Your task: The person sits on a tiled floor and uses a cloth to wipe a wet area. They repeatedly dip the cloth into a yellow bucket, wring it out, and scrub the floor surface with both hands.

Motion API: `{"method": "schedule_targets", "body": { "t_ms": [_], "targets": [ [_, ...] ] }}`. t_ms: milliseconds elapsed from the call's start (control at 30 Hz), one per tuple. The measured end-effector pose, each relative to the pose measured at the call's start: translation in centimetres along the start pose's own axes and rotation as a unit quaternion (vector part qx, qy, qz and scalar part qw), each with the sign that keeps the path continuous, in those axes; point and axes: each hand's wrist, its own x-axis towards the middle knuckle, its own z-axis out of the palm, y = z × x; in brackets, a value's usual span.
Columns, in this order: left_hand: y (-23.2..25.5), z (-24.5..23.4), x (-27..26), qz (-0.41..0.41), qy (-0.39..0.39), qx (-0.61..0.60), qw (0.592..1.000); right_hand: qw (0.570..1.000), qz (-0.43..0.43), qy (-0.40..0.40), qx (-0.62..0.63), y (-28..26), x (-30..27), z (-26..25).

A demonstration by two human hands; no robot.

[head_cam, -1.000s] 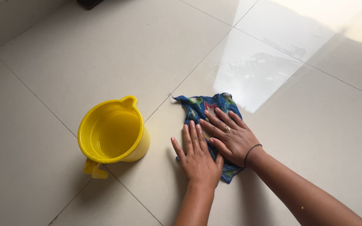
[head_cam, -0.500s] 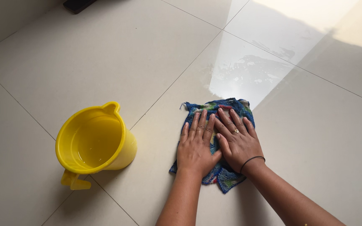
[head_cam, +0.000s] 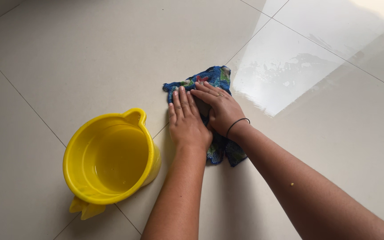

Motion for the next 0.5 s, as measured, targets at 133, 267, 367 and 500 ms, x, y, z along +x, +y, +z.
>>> {"method": "schedule_targets", "body": {
  "t_ms": [133,267,367,500],
  "targets": [
    [-3.3,0.4,-2.1,-0.031,-0.008,-0.018,0.999,0.999,-0.018,-0.016,0.025,-3.4,-0.1,1.4],
    [-3.2,0.8,-4.5,-0.041,0.019,-0.021,0.999,1.0,0.002,-0.027,-0.007,-5.4,-2.9,0.4],
    [-2.1,0.6,-6.6,-0.038,0.016,-0.055,0.998,0.998,-0.007,-0.039,-0.041,-5.6,-5.8,-1.5],
    [1.1,-0.5,-8.6,-0.025,-0.019,-0.04,0.999,0.996,0.027,-0.047,-0.067,-4.5,-9.9,-4.1]
  ]
}}
